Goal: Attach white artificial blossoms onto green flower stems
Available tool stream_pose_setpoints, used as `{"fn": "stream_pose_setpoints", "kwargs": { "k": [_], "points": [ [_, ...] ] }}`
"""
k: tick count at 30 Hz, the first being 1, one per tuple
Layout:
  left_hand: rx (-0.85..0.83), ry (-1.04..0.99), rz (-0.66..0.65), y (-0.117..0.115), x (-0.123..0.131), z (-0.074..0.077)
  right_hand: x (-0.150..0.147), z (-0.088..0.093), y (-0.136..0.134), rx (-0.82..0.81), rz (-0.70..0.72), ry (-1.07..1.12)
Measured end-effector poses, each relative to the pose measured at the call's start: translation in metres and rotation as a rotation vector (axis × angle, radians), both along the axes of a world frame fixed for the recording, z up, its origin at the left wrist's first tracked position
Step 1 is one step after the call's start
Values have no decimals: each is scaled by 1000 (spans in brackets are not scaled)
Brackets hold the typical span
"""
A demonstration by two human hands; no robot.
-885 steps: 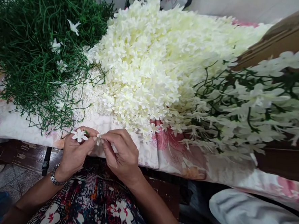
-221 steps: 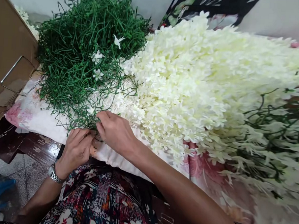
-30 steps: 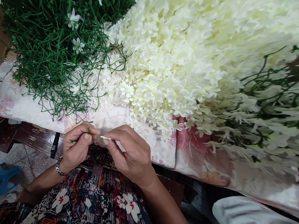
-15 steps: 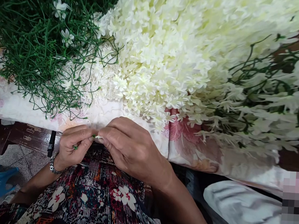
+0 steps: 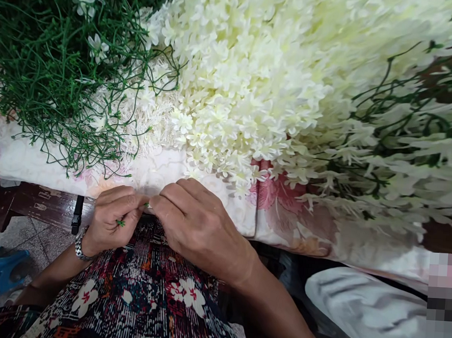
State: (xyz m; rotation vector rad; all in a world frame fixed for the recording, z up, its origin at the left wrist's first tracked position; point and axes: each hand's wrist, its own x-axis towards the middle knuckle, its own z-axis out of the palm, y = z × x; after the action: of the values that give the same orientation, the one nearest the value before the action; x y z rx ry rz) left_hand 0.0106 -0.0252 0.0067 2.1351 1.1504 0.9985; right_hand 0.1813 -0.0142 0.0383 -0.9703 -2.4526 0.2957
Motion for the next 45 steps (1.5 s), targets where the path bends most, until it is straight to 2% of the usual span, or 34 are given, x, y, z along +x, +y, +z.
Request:
{"fn": "stream_pose_setpoints", "kwargs": {
  "k": [10, 17, 38, 42, 45],
  "points": [
    [15, -1, -24, 4, 6, -11, 0, -13, -1, -18, -31, 21],
    [35, 97, -16, 4, 9, -12, 2, -17, 0, -36, -15, 9],
    [117, 164, -12, 4, 11, -19, 0, -22, -2, -39, -35, -34],
    [99, 162, -9, 4, 11, -19, -1, -23, -3, -45, -56, -39],
    [8, 96, -28, 5, 9, -17, -1, -22, -3, -37, -82, -13]
  ]
}}
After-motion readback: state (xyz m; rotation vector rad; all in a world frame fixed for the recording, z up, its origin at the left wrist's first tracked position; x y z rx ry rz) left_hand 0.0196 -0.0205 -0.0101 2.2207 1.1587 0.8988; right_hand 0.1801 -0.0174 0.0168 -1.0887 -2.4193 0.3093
